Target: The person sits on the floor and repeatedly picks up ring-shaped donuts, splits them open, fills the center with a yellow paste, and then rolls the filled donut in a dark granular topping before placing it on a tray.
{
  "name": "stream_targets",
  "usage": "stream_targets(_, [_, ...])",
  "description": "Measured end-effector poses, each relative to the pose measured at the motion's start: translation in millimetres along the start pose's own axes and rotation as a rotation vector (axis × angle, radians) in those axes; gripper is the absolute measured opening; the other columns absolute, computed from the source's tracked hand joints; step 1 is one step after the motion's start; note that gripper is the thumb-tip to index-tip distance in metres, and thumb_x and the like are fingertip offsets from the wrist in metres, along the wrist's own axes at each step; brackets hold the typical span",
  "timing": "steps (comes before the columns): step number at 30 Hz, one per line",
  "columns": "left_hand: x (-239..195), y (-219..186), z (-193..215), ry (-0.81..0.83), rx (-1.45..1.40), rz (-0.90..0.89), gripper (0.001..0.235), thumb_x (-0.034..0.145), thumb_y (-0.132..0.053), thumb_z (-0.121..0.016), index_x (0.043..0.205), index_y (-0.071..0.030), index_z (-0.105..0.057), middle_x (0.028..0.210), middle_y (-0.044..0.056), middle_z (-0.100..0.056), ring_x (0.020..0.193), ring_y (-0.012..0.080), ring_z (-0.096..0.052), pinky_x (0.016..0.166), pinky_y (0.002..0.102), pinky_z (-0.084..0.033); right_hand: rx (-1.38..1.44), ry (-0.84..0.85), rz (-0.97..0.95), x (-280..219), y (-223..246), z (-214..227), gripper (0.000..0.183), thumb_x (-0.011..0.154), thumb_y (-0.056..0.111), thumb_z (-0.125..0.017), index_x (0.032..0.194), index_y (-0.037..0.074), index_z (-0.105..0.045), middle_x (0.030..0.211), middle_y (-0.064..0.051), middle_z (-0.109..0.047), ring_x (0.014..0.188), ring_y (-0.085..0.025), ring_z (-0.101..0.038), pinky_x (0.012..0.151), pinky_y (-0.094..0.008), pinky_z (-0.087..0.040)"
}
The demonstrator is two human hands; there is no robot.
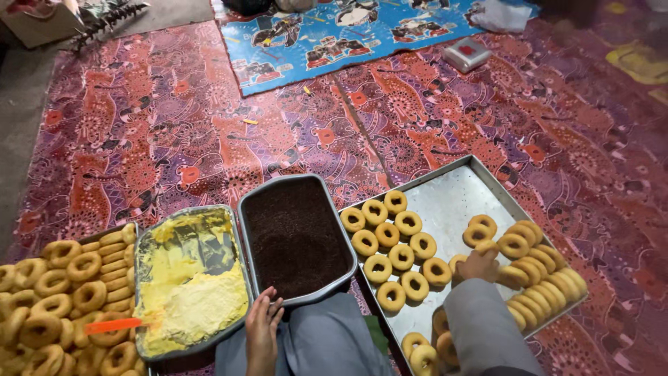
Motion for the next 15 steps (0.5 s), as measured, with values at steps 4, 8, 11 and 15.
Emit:
stream_targets(4, [7,6,10,-0.005,-0.008,-0.01,0.046,0.101,-0.029,-0.054,0.138,-0.001,-0.058,0.137,0.013,-0.062,0.117,0.0255,-0.064,0.099,0.04,-0.049,0.153,0.087,0.011,-5,-1,-2,0.063,0.072,0.043,-0.081,0.13,0.025,-0.065,0.16,-0.014,-0.028,0.121,-0.041,-0.056,0.096,-0.054,-0.053])
stream_targets(8, [15,15,17,-0.023,-0.027,0.012,0.045,0.101,-0.028,-0.053,0.136,-0.001,-0.059,0.136,0.013,-0.063,0.116,0.0254,-0.065,0.098,0.041,-0.05,0.031,-0.001,0.009,-10,-1,4,0.054,0.071,0.047,-0.081,0.123,0.032,-0.071,0.143,-0.008,-0.045,0.123,-0.042,-0.051,0.102,-0.053,-0.043])
stream_targets(11, [18,19,17,-0.012,-0.047,0.005,0.043,0.101,-0.028,-0.055,0.134,-0.001,-0.06,0.132,0.013,-0.065,0.113,0.0257,-0.065,0.097,0.041,-0.05,0.123,-0.165,-0.021,-9,-2,18,0.048,0.073,0.049,-0.082,0.113,0.025,-0.075,0.128,-0.009,-0.06,0.118,-0.037,-0.057,0.104,-0.053,-0.038])
stream_targets(15, [9,18,3,0.019,-0.056,-0.004,0.042,0.101,-0.028,-0.056,0.133,-0.002,-0.062,0.129,0.013,-0.067,0.113,0.0251,-0.065,0.097,0.041,-0.051,0.57,-0.394,-0.097,-10,14,34,0.046,0.076,0.042,-0.086,0.112,0.016,-0.075,0.106,-0.008,-0.069,0.111,-0.032,-0.06,0.102,-0.051,-0.041])
Point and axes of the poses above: each hand's wrist, its own x-axis towards the middle knuckle, its own z-axis out of the back of the hand, y = z × x, the point moved 7 cm from there along x, towards the middle knuckle
